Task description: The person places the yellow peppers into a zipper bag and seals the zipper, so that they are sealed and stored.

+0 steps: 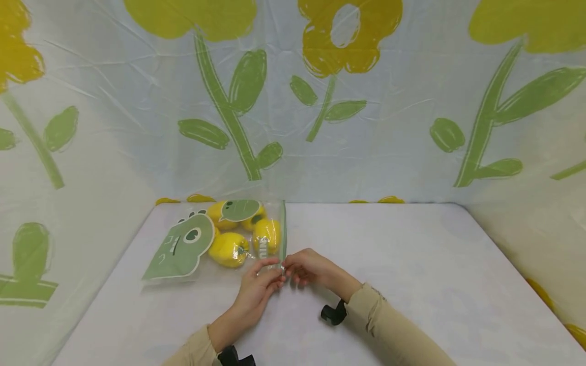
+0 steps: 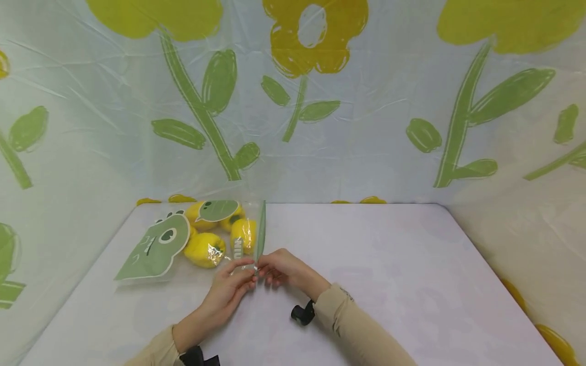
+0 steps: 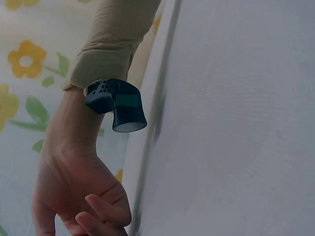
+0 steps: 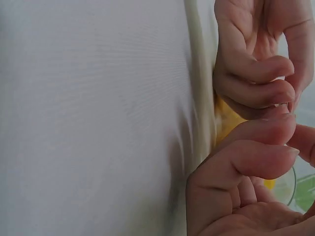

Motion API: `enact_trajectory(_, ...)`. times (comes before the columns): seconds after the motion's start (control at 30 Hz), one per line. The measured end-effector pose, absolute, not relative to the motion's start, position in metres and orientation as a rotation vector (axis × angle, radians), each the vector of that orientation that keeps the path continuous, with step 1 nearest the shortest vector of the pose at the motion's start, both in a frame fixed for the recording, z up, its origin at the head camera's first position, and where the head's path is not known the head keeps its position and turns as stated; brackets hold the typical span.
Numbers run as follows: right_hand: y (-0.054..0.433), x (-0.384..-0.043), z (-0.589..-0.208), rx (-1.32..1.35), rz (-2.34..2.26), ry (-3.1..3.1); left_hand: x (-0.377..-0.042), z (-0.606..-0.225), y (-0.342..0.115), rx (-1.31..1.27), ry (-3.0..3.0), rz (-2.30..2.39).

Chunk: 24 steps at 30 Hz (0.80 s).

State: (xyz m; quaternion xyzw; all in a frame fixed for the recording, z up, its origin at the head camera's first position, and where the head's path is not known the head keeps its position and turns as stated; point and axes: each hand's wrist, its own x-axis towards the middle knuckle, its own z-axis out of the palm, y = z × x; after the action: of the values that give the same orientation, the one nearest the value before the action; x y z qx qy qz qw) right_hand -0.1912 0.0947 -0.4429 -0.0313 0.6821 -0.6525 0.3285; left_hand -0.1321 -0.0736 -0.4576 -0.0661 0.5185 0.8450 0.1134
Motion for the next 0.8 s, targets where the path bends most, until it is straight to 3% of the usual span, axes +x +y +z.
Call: enact_trajectory(0.8, 0.09, -0.19, -0.431, -0.218, -1.522, 2.073, -0.127, -0.456, -0.068, -0.333, 1.709, 2.497)
